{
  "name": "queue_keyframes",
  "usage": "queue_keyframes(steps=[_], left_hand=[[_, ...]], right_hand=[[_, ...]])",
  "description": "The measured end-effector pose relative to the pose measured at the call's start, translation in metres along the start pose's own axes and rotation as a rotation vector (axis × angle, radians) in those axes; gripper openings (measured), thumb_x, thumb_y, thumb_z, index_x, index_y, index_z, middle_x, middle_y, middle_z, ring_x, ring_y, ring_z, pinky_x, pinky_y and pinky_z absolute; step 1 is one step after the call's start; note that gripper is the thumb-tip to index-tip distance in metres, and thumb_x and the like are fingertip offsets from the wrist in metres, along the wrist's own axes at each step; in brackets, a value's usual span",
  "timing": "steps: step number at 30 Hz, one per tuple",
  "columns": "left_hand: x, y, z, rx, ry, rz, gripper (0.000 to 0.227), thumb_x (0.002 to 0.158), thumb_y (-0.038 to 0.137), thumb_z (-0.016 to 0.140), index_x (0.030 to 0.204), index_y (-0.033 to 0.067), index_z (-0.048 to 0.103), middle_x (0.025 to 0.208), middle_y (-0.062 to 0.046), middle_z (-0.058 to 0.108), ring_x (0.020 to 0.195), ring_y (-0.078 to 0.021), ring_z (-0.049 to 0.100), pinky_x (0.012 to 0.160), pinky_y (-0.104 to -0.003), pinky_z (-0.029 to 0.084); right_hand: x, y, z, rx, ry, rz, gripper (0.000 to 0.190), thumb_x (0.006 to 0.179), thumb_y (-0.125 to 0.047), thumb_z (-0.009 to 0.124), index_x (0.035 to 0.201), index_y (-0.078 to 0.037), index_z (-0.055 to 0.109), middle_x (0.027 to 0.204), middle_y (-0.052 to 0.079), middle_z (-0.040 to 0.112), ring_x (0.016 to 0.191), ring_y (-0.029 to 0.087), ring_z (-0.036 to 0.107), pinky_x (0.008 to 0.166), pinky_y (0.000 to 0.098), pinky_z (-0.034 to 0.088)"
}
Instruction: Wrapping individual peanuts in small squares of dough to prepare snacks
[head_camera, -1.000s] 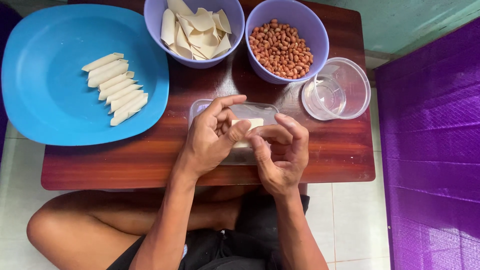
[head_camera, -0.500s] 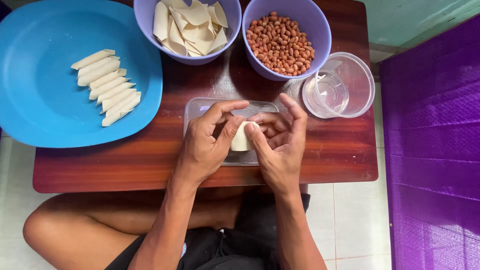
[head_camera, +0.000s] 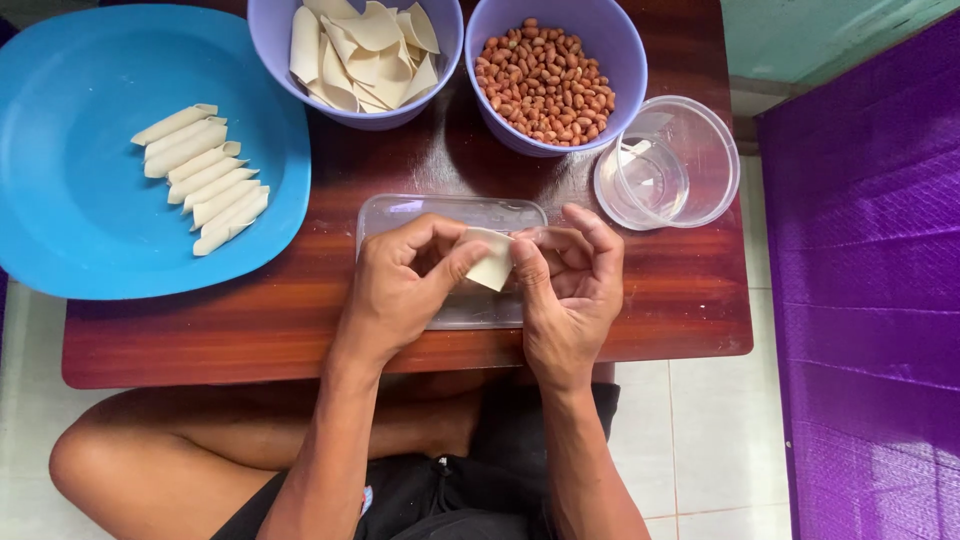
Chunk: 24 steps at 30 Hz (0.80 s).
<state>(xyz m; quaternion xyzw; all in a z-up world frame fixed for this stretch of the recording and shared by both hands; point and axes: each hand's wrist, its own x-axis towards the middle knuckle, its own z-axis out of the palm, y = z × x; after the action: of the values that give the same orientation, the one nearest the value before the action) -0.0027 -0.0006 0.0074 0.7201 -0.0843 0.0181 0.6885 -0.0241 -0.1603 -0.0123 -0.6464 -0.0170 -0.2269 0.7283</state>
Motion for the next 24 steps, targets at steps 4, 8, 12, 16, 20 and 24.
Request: queue_keyframes(steps=[4,8,12,16,20,24], left_hand=[[0.002,0.0,-0.003,-0.01,0.049,0.008,0.012,0.098,0.021,0.072,0.098,0.0107,0.079,0.057,-0.004,0.066,0.053,-0.0078,0.059,0.053,-0.022,0.051],[-0.001,0.004,-0.005,-0.008,0.023,-0.042,0.02,0.103,0.023,0.063,0.106,0.0107,0.078,0.055,-0.005,0.064,0.054,-0.0084,0.059,0.054,-0.023,0.051],[-0.002,0.008,-0.005,0.02,0.02,-0.021,0.021,0.104,0.023,0.06,0.107,0.0106,0.077,0.051,-0.006,0.063,0.053,-0.0093,0.057,0.052,-0.025,0.051],[-0.001,0.003,-0.004,0.027,0.01,-0.01,0.021,0.104,0.023,0.06,0.106,0.0119,0.078,0.051,-0.006,0.063,0.052,-0.009,0.058,0.053,-0.024,0.051],[-0.001,0.008,-0.003,0.023,0.001,0.016,0.021,0.104,0.022,0.06,0.109,0.0111,0.077,0.05,-0.007,0.063,0.052,-0.0106,0.057,0.053,-0.026,0.051],[-0.002,0.009,-0.005,0.003,0.007,0.019,0.021,0.104,0.021,0.06,0.108,0.0108,0.077,0.05,-0.007,0.062,0.052,-0.0099,0.056,0.053,-0.026,0.052]], right_hand=[[-0.001,-0.007,0.008,0.034,-0.012,0.035,0.05,0.097,-0.001,0.07,0.139,-0.005,0.045,0.103,0.02,0.069,0.084,0.022,0.074,0.064,0.0278,0.064],[-0.001,-0.009,0.011,0.02,-0.127,0.072,0.058,0.096,0.001,0.069,0.145,-0.005,0.038,0.105,0.02,0.071,0.079,0.017,0.074,0.062,0.0253,0.065],[0.0,-0.016,0.015,-0.026,-0.102,0.064,0.04,0.105,-0.004,0.057,0.142,-0.002,0.041,0.104,0.021,0.072,0.074,0.016,0.071,0.058,0.0267,0.065],[-0.001,-0.006,0.012,-0.037,-0.159,0.064,0.057,0.098,-0.001,0.067,0.146,-0.004,0.037,0.109,0.02,0.072,0.076,0.014,0.073,0.062,0.0256,0.066],[-0.001,-0.006,0.011,-0.065,-0.158,0.055,0.044,0.103,-0.004,0.059,0.143,-0.002,0.04,0.102,0.023,0.074,0.067,0.017,0.073,0.055,0.026,0.064],[-0.003,-0.008,0.014,-0.061,-0.163,0.055,0.055,0.098,-0.005,0.068,0.145,-0.004,0.04,0.106,0.021,0.075,0.067,0.014,0.073,0.058,0.0247,0.065]])
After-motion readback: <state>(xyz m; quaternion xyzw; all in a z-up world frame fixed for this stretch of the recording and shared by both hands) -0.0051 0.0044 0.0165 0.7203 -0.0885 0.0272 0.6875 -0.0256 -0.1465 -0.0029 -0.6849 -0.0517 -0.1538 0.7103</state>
